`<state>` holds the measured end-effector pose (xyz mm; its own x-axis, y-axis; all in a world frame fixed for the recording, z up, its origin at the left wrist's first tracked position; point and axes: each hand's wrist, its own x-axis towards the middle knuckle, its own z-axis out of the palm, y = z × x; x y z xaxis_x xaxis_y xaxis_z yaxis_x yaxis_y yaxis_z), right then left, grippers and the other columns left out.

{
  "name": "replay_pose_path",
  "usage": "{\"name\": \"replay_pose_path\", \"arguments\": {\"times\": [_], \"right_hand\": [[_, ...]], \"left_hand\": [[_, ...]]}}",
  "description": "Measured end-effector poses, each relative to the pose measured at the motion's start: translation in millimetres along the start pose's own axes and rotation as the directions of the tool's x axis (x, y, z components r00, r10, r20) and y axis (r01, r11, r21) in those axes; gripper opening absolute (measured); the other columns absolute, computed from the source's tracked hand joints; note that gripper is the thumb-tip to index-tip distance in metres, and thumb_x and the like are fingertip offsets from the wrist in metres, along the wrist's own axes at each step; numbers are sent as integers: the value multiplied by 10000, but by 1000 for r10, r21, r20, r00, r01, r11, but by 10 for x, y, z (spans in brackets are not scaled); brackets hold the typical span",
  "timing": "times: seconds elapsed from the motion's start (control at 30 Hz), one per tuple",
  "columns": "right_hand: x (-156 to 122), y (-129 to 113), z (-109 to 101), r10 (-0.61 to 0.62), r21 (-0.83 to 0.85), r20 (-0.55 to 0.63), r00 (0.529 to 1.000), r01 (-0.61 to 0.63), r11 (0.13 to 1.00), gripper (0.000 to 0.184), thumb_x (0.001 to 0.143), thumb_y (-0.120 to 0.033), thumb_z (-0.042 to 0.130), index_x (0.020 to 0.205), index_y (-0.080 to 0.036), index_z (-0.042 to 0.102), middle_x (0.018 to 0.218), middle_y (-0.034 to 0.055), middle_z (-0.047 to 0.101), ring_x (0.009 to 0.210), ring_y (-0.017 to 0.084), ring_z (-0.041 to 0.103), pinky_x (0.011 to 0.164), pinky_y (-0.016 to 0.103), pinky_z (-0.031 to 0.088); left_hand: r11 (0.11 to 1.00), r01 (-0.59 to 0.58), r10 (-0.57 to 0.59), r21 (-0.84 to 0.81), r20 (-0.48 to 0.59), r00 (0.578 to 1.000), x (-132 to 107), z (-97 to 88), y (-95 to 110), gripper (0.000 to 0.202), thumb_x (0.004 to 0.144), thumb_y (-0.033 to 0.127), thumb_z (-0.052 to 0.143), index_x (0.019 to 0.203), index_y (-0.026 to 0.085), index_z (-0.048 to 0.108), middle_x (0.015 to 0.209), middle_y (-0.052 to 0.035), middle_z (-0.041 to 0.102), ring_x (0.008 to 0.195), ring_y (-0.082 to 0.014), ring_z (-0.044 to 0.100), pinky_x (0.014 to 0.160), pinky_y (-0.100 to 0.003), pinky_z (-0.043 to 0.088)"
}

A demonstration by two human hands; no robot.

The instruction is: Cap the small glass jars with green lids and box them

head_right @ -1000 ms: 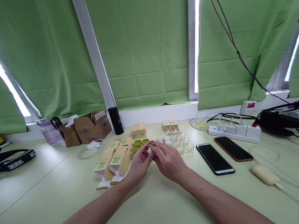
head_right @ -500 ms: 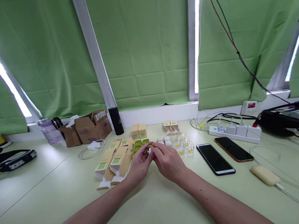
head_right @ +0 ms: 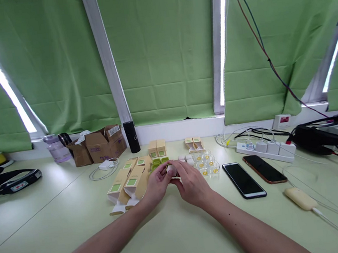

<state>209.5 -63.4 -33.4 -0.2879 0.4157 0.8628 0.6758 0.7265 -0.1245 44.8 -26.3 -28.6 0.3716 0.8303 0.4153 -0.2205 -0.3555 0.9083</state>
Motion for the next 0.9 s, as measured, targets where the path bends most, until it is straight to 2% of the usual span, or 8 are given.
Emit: {"name": "replay_pose_path", "arguments": {"times": [0.2, 0.3, 0.37, 0.43, 0.53, 0.7, 0.8, 0.9], "right_hand": [[-15, -3, 4, 289, 260, 13, 957, -282, 924, 344, 967, -220, 622, 1298, -247, 532, 1064, 87, 712, 844, 225, 679, 767, 395, 609], [19, -3, 10, 465, 435, 56, 884, -440, 785, 336, 937, -305, 692, 1233, -251, 541, 1053, 75, 723, 831, 211, 669, 767, 382, 584], [52, 4, 18, 543, 568, 100, 834, -496, 657, 354, 919, -389, 728, 1194, -248, 555, 1044, 75, 736, 834, 206, 670, 768, 376, 571], [85, 19, 23, 594, 680, 154, 790, -520, 516, 413, 881, -489, 771, 1149, -240, 578, 1012, 74, 747, 807, 198, 668, 733, 360, 558], [121, 46, 17, 640, 771, 240, 730, -544, 331, 524, 797, -602, 832, 1083, -219, 618, 869, 47, 743, 698, 179, 647, 639, 332, 528], [130, 66, -8, 697, 813, 352, 625, -573, 104, 616, 700, -644, 901, 1039, -184, 672, 676, -1, 689, 613, 161, 627, 592, 309, 502], [129, 62, -14, 696, 820, 407, 592, -572, 7, 597, 679, -640, 918, 977, -167, 706, 683, 5, 685, 602, 147, 629, 576, 289, 487], [133, 61, -6, 666, 816, 444, 599, -577, -25, 570, 687, -650, 909, 913, -159, 728, 716, 21, 697, 584, 133, 622, 562, 281, 478]], "left_hand": [[997, 73, -73, 16, -1, 997, -22, -29, 89, 752, 876, 696, 700, 1378, 140, 621, 1175, -172, 736, 904, -247, 744, 671, -339, 638], [994, 65, -60, 91, -56, 997, -20, -74, 116, 683, 963, 684, 573, 1377, 140, 601, 1131, -161, 738, 721, -182, 723, 526, -255, 515], [986, 30, -14, 165, -101, 995, -4, -123, 106, 582, 1003, 619, 543, 1348, 154, 597, 1121, -145, 742, 647, -148, 690, 513, -250, 470], [962, -42, 76, 269, -119, 990, 15, -178, 79, 451, 1025, 509, 553, 1325, 175, 595, 1117, -127, 750, 738, -168, 710, 619, -284, 525], [853, -207, 268, 480, -61, 962, 27, -243, 35, 332, 1021, 309, 571, 1337, 211, 586, 1169, -114, 739, 1050, -230, 707, 871, -368, 564], [530, -467, 532, 708, 151, 833, -1, -269, 26, 429, 970, 132, 598, 1381, 255, 574, 1285, -112, 677, 1222, -276, 585, 1036, -465, 507], [402, -536, 574, 743, 252, 779, -19, -256, 38, 485, 959, 103, 619, 1414, 258, 560, 1359, -117, 645, 1283, -301, 533, 1094, -511, 462], [363, -536, 549, 763, 289, 784, -24, -246, 37, 496, 954, 104, 638, 1420, 264, 578, 1410, -120, 617, 1327, -316, 495, 1112, -527, 449]]}}
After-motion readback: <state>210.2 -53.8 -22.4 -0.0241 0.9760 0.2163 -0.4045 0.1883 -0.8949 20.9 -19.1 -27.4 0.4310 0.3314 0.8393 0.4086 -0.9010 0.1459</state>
